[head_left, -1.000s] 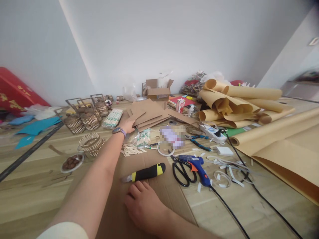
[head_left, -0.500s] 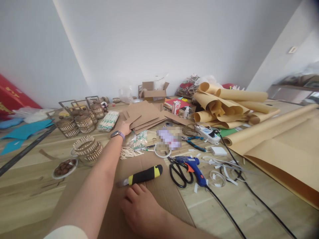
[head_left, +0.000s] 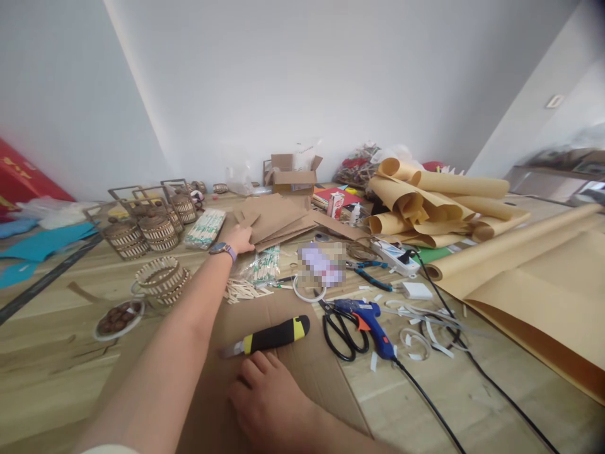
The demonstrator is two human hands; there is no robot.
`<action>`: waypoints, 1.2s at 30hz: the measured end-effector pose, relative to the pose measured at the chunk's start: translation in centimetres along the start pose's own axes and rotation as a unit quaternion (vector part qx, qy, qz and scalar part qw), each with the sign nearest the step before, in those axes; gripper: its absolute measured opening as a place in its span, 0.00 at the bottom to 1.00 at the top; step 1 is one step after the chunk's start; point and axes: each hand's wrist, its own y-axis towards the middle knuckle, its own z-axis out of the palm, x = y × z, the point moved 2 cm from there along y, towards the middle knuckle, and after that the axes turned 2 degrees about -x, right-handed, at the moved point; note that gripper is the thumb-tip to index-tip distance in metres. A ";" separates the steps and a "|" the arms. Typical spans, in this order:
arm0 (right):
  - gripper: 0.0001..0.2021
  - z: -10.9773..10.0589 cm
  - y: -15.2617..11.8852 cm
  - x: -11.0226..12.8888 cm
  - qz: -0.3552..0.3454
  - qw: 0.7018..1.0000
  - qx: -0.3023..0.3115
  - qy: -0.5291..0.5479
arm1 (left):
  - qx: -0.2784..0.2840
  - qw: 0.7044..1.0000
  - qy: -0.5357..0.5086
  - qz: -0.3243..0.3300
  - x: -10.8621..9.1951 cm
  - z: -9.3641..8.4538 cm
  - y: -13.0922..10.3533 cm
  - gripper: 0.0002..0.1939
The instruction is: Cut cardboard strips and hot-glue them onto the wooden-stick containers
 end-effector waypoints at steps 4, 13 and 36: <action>0.05 -0.5 0.1 0.1 0.007 1.000 -0.001 0.003 | 0.005 0.995 -0.096 -0.008 -0.4 -3.6 -0.3 0.19; 0.05 -0.7 0.0 -0.1 -0.015 1.000 -0.001 -0.008 | -0.079 0.960 -0.268 0.018 -4.0 -9.0 -8.1 0.25; 0.14 -11.4 -5.4 -5.5 0.031 0.984 0.082 0.152 | -0.080 0.970 -0.115 0.197 -3.2 1.6 -40.1 0.18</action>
